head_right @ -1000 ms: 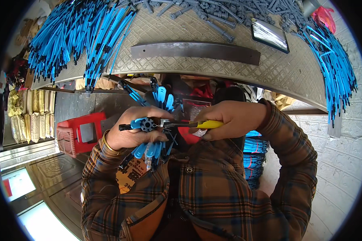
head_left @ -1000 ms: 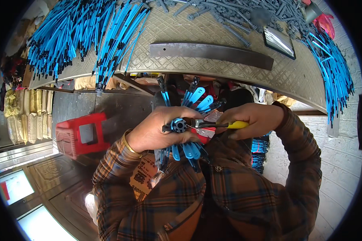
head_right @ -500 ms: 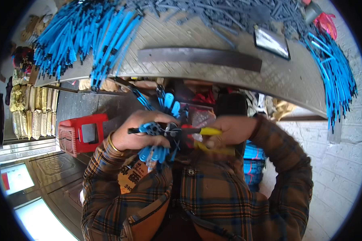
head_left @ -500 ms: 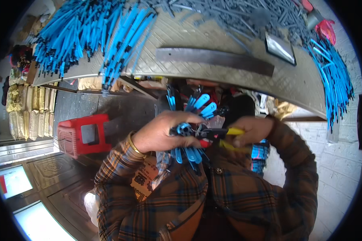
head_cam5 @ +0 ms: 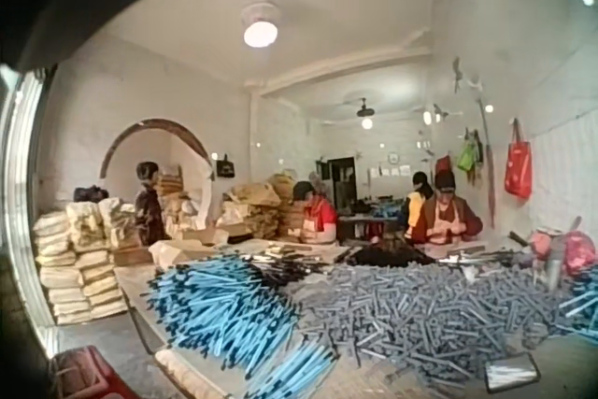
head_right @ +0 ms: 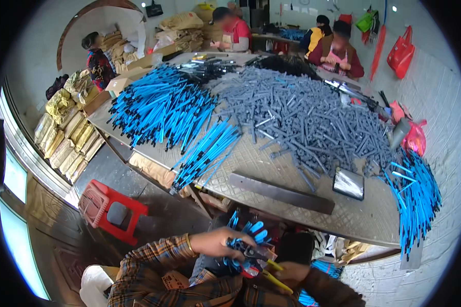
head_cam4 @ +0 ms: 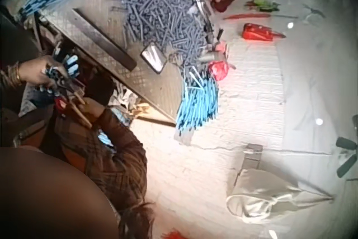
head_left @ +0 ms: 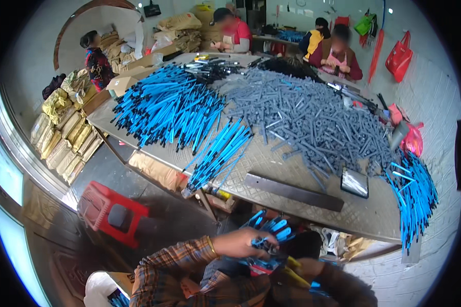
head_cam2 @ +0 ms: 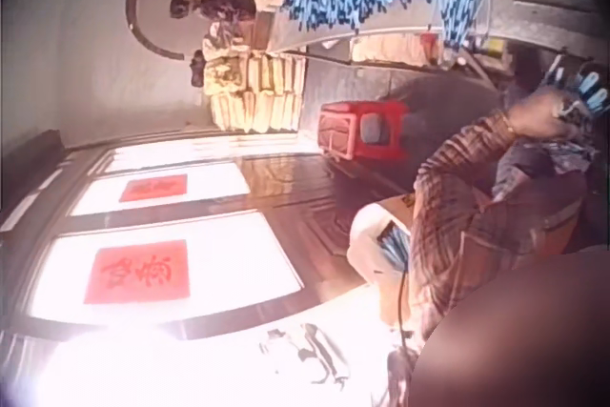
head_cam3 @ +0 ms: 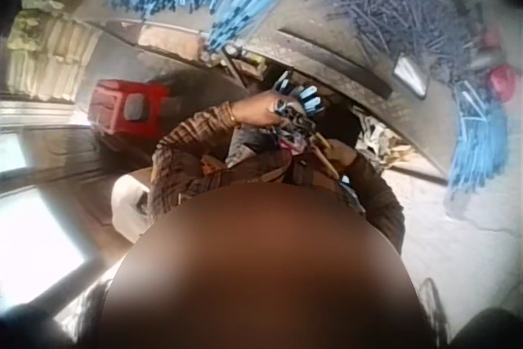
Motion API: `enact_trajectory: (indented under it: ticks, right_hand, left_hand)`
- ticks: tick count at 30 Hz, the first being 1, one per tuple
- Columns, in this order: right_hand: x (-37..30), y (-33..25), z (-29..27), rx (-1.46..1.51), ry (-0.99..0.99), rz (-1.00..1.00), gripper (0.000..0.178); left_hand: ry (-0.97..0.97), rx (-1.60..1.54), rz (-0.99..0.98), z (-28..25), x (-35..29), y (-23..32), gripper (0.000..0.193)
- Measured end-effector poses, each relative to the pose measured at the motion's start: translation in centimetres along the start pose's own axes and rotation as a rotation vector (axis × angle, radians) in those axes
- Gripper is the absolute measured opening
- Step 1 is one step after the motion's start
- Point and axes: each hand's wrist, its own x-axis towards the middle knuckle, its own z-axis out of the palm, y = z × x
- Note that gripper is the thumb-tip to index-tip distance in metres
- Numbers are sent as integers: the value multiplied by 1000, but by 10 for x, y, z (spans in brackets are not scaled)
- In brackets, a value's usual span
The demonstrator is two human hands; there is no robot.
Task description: The person assembles a mechanism by threading wire through a row of plastic ribs, wrapping the ribs around a central hub, and twisting and trimming the wire with pliers.
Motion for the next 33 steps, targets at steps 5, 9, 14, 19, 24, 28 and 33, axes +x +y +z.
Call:
enact_trajectory:
  ticks: [5,9,14,19,24,28,33]
  right_hand:
    - [-2,-45,12,-442,178,-229,61]
    - [-11,-54,20,-136,135,-67,66]
    - [-2,-38,37,45,72,15,73]
    - [-10,-77,42,-248,238,-191,50]
    - [5,-46,39,442,-12,108,44]
    - [31,18,48,885,-453,-145,47]
    - [8,-33,39,-419,299,-497,64]
  left_hand:
    - [42,4,-24,6,-5,-9,33]
    - [52,-53,-71,8,-9,-6,33]
    - [-5,5,13,9,-11,-5,31]
    - [108,-191,-214,3,-15,-1,32]
    - [8,-29,17,0,0,-10,36]
    - [-52,8,41,6,-2,-11,39]
    - [15,-59,-158,6,-8,-4,41]
